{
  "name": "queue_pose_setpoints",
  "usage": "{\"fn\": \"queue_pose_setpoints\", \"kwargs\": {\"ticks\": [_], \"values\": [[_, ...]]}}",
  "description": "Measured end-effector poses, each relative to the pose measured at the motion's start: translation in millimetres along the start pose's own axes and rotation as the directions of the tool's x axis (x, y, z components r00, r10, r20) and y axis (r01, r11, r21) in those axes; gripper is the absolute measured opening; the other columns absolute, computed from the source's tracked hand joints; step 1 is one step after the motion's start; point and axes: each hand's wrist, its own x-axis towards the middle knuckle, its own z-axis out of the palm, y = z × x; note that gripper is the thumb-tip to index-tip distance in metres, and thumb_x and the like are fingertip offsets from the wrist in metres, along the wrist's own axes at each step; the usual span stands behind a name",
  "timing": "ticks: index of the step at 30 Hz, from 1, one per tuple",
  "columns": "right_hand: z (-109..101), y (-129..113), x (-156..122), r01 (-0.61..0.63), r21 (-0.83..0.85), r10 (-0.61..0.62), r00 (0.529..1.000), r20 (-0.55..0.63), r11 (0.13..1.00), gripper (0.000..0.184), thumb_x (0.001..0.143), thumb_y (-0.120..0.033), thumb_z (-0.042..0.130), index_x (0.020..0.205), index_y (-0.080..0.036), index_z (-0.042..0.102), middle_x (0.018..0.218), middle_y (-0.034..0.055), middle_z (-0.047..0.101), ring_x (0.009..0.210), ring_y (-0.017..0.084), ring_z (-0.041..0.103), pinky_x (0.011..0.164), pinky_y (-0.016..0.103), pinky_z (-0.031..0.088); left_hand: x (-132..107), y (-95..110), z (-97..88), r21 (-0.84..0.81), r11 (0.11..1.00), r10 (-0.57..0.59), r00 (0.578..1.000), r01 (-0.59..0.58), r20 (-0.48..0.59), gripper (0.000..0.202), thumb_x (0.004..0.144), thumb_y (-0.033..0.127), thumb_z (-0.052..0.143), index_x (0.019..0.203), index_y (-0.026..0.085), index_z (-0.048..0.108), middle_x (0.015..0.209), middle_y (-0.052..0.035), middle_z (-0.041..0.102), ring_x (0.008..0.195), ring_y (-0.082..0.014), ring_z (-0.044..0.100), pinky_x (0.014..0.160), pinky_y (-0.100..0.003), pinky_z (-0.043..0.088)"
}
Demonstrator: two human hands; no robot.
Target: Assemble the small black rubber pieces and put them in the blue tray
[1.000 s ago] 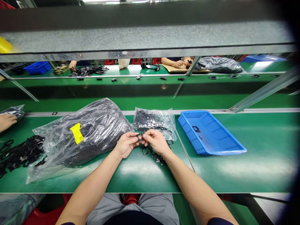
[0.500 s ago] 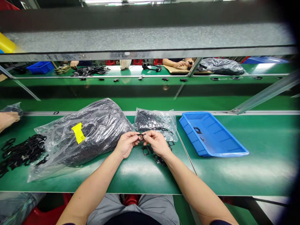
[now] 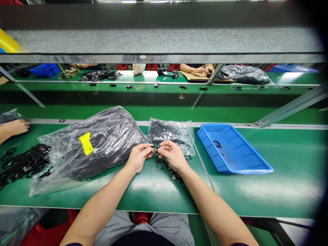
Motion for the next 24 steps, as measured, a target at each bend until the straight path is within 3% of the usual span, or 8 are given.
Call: {"fn": "queue_pose_setpoints", "kwargs": {"ticks": [10,24], "values": [[-3.4,-1.3,1.1,-0.046,0.012,0.045,0.999,0.029,0.999,0.033,0.059,-0.029,0.083,0.083,-0.018,0.064,0.064,-0.0017,0.067,0.054,0.012,0.06,0.056,0.026,0.049,-0.8,-1.1,-0.3,0.005,1.0,-0.007,1.0,0.007,0.021,0.026,0.064,0.026,0.081,0.084,0.012,0.073,0.073,-0.0055,0.071,0.062,-0.0094,0.061,0.06,-0.021,0.046],[-2.3,-5.3,1.6,-0.129,0.085,0.127,0.992,0.023,0.988,0.034,0.053,-0.028,0.085,0.078,-0.017,0.064,0.062,-0.0012,0.067,0.051,0.01,0.058,0.049,0.022,0.044,-3.2,1.1,1.1,0.008,1.0,-0.018,0.999,0.018,0.039,0.029,0.067,0.024,0.079,0.092,0.014,0.069,0.083,-0.0055,0.071,0.07,-0.0117,0.064,0.064,-0.023,0.047]]}}
